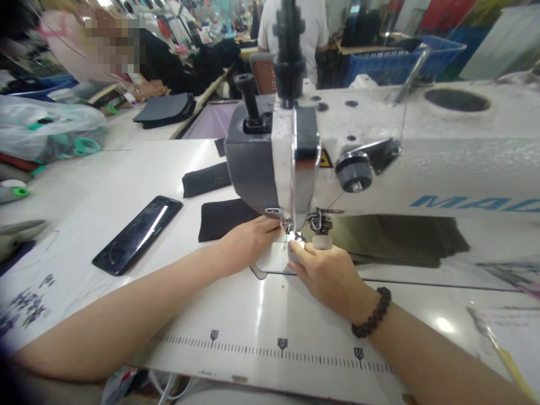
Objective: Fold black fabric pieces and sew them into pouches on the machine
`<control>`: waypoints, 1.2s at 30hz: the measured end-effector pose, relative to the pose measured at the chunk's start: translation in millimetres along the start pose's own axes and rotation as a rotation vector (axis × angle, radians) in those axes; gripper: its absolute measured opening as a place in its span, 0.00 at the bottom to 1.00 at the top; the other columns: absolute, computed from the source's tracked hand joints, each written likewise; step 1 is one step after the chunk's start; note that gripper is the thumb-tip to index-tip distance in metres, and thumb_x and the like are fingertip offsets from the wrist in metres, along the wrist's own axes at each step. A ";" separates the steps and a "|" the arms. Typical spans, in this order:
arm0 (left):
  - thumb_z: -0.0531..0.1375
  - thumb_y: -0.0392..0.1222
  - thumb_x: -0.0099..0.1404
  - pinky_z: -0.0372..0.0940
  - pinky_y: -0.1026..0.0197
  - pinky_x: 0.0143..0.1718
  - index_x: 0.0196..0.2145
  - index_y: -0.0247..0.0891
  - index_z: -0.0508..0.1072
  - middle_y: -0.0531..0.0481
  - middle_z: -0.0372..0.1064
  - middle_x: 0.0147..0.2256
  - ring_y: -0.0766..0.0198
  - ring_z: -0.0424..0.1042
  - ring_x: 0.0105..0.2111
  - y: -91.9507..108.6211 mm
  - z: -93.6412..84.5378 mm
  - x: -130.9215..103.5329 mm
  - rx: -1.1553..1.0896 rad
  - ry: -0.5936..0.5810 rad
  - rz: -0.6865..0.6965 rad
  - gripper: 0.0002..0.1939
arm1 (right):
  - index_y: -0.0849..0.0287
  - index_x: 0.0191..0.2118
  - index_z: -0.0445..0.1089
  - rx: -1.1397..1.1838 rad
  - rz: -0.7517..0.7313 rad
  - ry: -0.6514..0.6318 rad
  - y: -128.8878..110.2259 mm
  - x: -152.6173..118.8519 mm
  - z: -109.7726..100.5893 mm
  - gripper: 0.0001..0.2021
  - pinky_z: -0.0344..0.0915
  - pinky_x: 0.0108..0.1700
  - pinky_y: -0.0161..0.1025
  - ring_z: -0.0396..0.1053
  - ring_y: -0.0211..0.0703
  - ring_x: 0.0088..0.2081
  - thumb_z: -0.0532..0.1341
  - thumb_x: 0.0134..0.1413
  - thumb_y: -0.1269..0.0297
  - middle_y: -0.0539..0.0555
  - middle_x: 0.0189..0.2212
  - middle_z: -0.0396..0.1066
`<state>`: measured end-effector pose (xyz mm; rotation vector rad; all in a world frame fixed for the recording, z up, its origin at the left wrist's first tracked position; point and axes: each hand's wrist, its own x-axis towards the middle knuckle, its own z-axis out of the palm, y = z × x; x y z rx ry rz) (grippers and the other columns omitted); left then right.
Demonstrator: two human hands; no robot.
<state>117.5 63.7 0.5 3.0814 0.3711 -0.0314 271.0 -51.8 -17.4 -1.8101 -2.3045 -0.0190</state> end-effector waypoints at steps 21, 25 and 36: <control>0.54 0.32 0.57 0.60 0.48 0.48 0.55 0.29 0.54 0.32 0.54 0.53 0.52 0.60 0.51 -8.5 -18.1 -81.9 -0.317 0.343 -0.599 0.27 | 0.60 0.46 0.66 0.097 -0.031 -0.012 2.6 -4.1 -5.8 0.15 0.61 0.35 0.35 0.67 0.39 0.33 0.48 0.58 0.63 0.55 0.32 0.70; 0.55 0.39 0.61 0.57 0.53 0.52 0.47 0.32 0.65 0.40 0.59 0.52 0.56 0.59 0.52 28.8 -3.5 -77.8 -0.076 0.119 -0.049 0.16 | 0.61 0.46 0.66 0.126 -0.055 0.007 4.1 -5.6 -5.7 0.15 0.60 0.34 0.35 0.67 0.39 0.33 0.48 0.58 0.63 0.55 0.31 0.70; 0.51 0.46 0.64 0.54 0.58 0.53 0.49 0.26 0.64 0.37 0.58 0.52 0.56 0.57 0.53 6.4 3.2 -19.8 0.022 0.055 -0.008 0.22 | 0.63 0.41 0.69 0.129 -0.139 0.020 7.9 -8.8 -7.0 0.15 0.55 0.28 0.36 0.63 0.38 0.26 0.48 0.58 0.61 0.52 0.24 0.66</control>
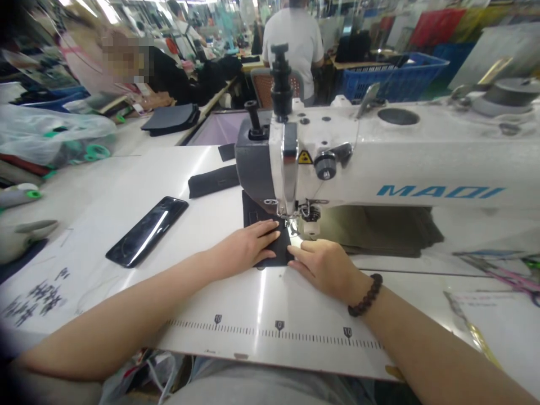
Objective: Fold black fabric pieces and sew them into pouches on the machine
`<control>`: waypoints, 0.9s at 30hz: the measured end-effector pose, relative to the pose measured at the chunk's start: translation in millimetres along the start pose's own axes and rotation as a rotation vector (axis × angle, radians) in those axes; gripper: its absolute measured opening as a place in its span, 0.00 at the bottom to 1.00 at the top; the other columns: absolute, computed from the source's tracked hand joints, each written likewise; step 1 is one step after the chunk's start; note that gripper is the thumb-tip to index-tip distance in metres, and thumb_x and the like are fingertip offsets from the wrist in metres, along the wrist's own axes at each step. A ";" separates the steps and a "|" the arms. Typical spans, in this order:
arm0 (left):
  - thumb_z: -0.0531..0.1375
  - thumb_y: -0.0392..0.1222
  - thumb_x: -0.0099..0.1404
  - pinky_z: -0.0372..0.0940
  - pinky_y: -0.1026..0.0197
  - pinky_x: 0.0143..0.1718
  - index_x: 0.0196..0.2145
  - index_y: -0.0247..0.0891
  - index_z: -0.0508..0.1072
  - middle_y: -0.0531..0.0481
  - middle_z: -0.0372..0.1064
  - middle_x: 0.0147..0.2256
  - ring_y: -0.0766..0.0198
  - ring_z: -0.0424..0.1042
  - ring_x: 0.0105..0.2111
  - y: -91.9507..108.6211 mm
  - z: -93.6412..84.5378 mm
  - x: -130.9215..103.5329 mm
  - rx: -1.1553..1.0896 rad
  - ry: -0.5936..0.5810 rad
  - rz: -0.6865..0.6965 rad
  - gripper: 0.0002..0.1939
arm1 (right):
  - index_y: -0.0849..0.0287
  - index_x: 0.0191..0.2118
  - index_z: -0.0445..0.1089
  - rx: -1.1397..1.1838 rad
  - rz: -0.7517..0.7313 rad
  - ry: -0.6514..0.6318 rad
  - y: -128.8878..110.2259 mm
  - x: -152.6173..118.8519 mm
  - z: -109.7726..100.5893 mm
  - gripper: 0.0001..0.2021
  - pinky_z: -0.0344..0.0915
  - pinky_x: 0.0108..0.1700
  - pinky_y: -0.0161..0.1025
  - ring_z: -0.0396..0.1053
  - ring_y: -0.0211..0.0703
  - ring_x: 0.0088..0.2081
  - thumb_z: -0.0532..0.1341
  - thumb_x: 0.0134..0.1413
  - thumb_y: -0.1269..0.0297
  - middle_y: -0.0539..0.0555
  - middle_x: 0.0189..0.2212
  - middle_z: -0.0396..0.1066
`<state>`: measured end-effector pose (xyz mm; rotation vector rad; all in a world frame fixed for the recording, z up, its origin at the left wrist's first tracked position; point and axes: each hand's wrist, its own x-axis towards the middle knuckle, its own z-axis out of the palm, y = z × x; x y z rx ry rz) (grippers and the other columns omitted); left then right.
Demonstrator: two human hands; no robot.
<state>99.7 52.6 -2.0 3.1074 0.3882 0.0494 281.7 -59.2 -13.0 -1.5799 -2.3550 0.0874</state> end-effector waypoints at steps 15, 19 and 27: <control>0.52 0.45 0.64 0.54 0.59 0.53 0.50 0.28 0.63 0.40 0.58 0.53 0.57 0.57 0.53 -17.9 0.1 9.0 -0.100 -0.016 0.063 0.21 | 0.64 0.44 0.67 -0.046 0.049 0.002 -1.4 3.7 5.5 0.16 0.55 0.27 0.35 0.63 0.37 0.26 0.48 0.58 0.61 0.53 0.25 0.67; 0.52 0.45 0.64 0.54 0.59 0.54 0.50 0.29 0.63 0.40 0.57 0.53 0.58 0.57 0.53 -19.0 -1.5 10.7 -0.109 -0.039 0.080 0.21 | 0.63 0.42 0.68 -0.047 -0.001 -0.008 -0.8 3.8 4.5 0.16 0.55 0.28 0.35 0.62 0.38 0.26 0.48 0.58 0.60 0.53 0.24 0.66; 0.53 0.44 0.63 0.54 0.58 0.54 0.49 0.29 0.63 0.41 0.57 0.53 0.58 0.56 0.54 -16.5 0.3 6.3 -0.136 -0.008 0.060 0.20 | 0.64 0.42 0.68 -0.032 0.003 -0.018 -1.1 4.6 3.1 0.16 0.54 0.27 0.35 0.62 0.37 0.25 0.48 0.59 0.61 0.53 0.24 0.66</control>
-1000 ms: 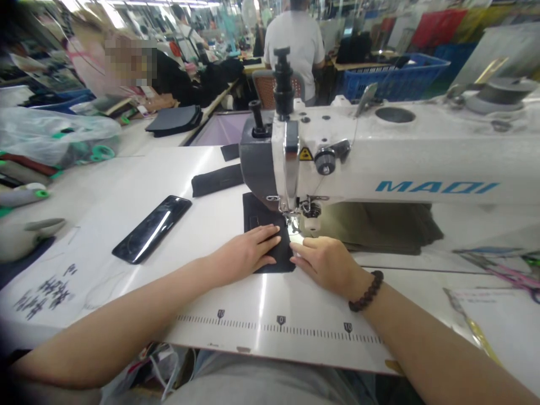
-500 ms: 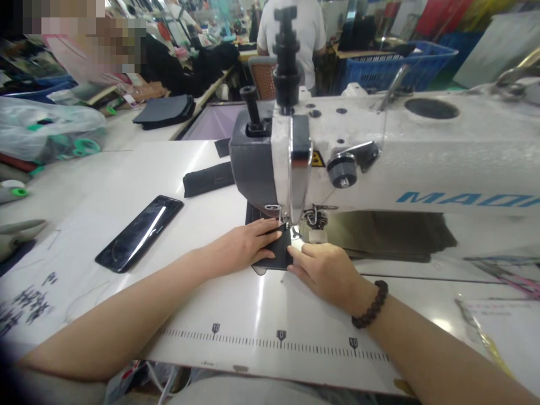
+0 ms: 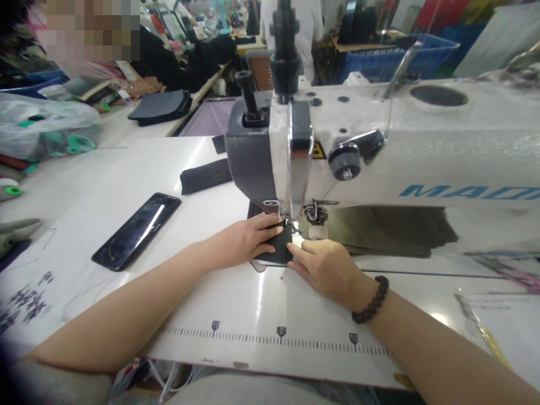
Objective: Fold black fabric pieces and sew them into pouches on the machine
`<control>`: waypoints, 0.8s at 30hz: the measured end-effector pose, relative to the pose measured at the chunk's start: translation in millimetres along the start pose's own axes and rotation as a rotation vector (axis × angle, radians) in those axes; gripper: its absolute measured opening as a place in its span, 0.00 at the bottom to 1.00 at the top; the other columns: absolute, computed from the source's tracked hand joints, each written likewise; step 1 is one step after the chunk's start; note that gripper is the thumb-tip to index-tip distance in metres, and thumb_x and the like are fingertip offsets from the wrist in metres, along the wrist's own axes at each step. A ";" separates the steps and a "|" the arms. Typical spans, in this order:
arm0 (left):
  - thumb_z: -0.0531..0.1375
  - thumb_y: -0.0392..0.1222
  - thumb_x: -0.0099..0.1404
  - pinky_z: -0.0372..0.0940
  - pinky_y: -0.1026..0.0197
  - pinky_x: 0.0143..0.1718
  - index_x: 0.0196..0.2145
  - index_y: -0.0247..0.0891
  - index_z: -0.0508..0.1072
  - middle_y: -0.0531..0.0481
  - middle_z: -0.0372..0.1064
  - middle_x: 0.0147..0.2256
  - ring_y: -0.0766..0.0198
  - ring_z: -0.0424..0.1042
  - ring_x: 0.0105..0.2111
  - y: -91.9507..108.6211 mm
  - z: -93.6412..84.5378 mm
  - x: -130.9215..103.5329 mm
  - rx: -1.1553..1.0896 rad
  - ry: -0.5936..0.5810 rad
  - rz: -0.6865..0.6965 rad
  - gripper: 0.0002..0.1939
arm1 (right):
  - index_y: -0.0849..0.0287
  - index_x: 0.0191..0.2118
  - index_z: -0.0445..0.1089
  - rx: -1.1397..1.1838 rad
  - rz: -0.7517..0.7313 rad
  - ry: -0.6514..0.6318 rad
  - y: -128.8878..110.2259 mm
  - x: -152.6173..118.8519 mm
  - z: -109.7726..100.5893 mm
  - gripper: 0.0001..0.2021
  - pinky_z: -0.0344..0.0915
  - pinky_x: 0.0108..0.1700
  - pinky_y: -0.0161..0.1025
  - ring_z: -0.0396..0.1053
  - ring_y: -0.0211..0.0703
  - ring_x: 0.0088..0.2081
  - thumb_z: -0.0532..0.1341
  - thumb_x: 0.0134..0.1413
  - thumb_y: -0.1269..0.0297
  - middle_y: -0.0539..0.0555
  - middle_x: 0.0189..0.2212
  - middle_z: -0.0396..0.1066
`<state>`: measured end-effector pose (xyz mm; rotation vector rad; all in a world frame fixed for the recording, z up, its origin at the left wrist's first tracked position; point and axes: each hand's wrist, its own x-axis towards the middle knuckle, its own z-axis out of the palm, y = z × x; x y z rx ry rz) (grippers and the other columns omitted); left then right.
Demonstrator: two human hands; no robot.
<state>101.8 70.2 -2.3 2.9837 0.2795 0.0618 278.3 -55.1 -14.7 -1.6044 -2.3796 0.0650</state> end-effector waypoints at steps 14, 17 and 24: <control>0.54 0.43 0.63 0.55 0.58 0.54 0.49 0.28 0.64 0.40 0.59 0.51 0.58 0.57 0.53 -3.8 -0.7 2.7 -0.036 0.022 0.028 0.20 | 0.65 0.42 0.68 -0.003 0.017 0.022 0.4 -0.7 2.7 0.16 0.55 0.27 0.35 0.62 0.37 0.25 0.48 0.58 0.61 0.53 0.24 0.66; 0.54 0.44 0.63 0.55 0.57 0.54 0.49 0.29 0.64 0.40 0.58 0.52 0.58 0.57 0.53 -4.5 -0.9 2.7 -0.041 0.016 0.021 0.20 | 0.65 0.43 0.68 -0.008 0.020 0.016 0.2 -0.8 2.1 0.16 0.55 0.27 0.35 0.62 0.37 0.25 0.48 0.58 0.61 0.53 0.24 0.66; 0.53 0.44 0.63 0.55 0.58 0.53 0.49 0.28 0.63 0.39 0.57 0.52 0.57 0.56 0.54 -4.3 -0.4 2.5 -0.055 -0.001 0.013 0.20 | 0.64 0.42 0.68 -0.014 0.018 0.027 -0.6 0.5 1.1 0.16 0.54 0.27 0.35 0.62 0.37 0.24 0.48 0.58 0.61 0.53 0.24 0.66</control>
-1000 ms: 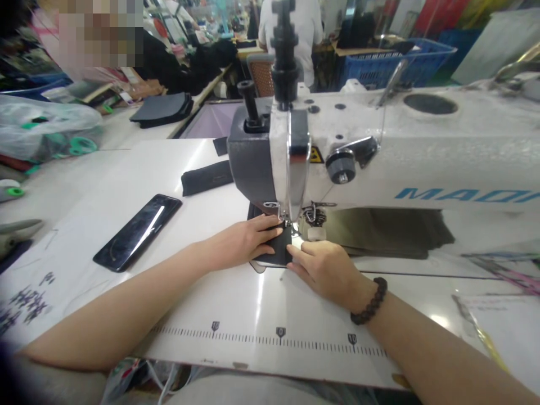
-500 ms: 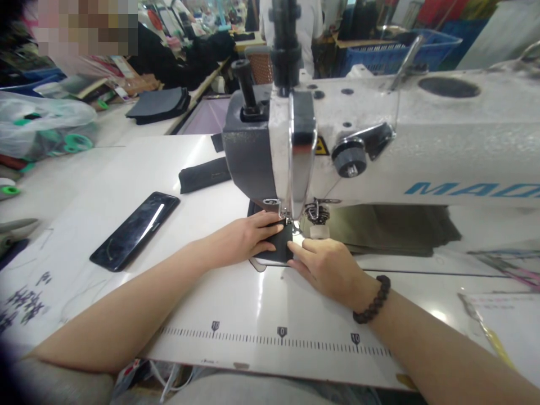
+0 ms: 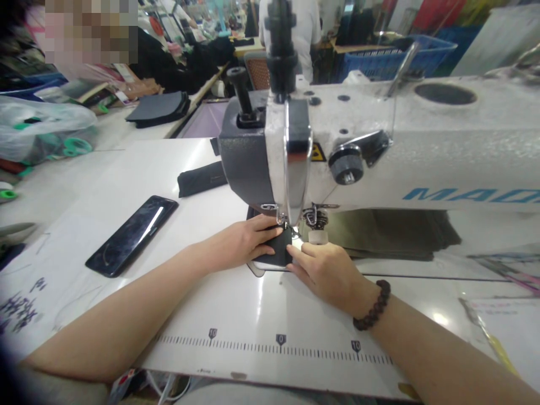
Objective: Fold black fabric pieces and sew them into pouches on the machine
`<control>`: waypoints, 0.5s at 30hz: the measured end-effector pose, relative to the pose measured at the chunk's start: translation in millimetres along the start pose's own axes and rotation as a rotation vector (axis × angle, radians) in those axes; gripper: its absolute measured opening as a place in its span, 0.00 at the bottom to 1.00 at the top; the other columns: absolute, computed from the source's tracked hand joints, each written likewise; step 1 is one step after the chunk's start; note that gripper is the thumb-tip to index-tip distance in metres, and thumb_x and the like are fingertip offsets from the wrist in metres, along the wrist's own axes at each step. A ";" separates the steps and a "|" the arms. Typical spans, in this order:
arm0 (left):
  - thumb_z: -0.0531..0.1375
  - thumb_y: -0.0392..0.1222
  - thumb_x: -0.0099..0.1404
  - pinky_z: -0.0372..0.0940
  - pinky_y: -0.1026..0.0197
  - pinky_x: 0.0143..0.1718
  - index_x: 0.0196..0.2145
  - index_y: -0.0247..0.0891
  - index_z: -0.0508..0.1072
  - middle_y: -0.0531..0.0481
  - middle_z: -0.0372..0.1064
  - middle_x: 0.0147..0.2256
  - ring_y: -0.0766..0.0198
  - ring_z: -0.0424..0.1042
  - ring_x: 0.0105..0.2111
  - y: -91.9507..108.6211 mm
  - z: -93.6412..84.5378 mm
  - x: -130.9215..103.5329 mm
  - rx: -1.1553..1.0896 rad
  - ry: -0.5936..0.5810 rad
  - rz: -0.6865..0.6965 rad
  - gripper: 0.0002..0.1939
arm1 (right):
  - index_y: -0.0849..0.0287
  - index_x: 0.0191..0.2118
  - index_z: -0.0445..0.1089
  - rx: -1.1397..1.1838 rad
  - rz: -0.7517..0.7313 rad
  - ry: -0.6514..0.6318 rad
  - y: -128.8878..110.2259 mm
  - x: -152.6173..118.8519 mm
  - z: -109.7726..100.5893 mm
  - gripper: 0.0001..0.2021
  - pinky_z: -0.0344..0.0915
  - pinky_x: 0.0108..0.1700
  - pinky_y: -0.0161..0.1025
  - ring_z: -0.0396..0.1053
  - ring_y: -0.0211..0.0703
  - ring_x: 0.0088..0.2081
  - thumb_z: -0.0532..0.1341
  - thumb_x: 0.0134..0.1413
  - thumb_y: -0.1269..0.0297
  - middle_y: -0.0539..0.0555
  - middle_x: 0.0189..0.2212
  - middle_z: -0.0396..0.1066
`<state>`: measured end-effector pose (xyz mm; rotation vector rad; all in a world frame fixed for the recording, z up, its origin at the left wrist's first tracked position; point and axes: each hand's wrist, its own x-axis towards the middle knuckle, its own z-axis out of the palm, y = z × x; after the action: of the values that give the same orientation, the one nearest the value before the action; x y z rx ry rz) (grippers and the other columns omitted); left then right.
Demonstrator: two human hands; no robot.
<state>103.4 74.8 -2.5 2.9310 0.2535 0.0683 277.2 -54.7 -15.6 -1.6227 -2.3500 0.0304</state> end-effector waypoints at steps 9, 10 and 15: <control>0.54 0.43 0.62 0.56 0.58 0.53 0.48 0.28 0.65 0.40 0.60 0.50 0.57 0.58 0.52 -0.8 -2.6 1.4 0.017 0.017 0.022 0.19 | 0.63 0.42 0.68 -0.007 0.007 -0.005 0.8 1.6 -0.7 0.16 0.53 0.27 0.35 0.62 0.37 0.25 0.48 0.59 0.61 0.52 0.23 0.66; 0.54 0.42 0.62 0.56 0.58 0.53 0.47 0.28 0.66 0.39 0.60 0.50 0.57 0.59 0.51 1.0 -3.1 0.4 0.022 0.018 0.034 0.18 | 0.63 0.41 0.68 0.000 -0.019 -0.006 0.7 1.3 -1.6 0.16 0.52 0.26 0.35 0.61 0.36 0.24 0.47 0.59 0.61 0.52 0.23 0.66; 0.49 0.36 0.65 0.61 0.57 0.46 0.42 0.31 0.69 0.44 0.65 0.44 0.59 0.64 0.45 14.6 -6.1 -7.1 0.014 0.007 0.148 0.12 | 0.61 0.36 0.71 0.012 -0.154 0.038 -1.5 -1.2 -5.8 0.17 0.50 0.25 0.36 0.58 0.36 0.22 0.47 0.59 0.61 0.51 0.20 0.63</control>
<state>98.4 60.7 6.2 2.9588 0.0384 0.0993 277.6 -57.1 -10.0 -1.4191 -2.4334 -0.0186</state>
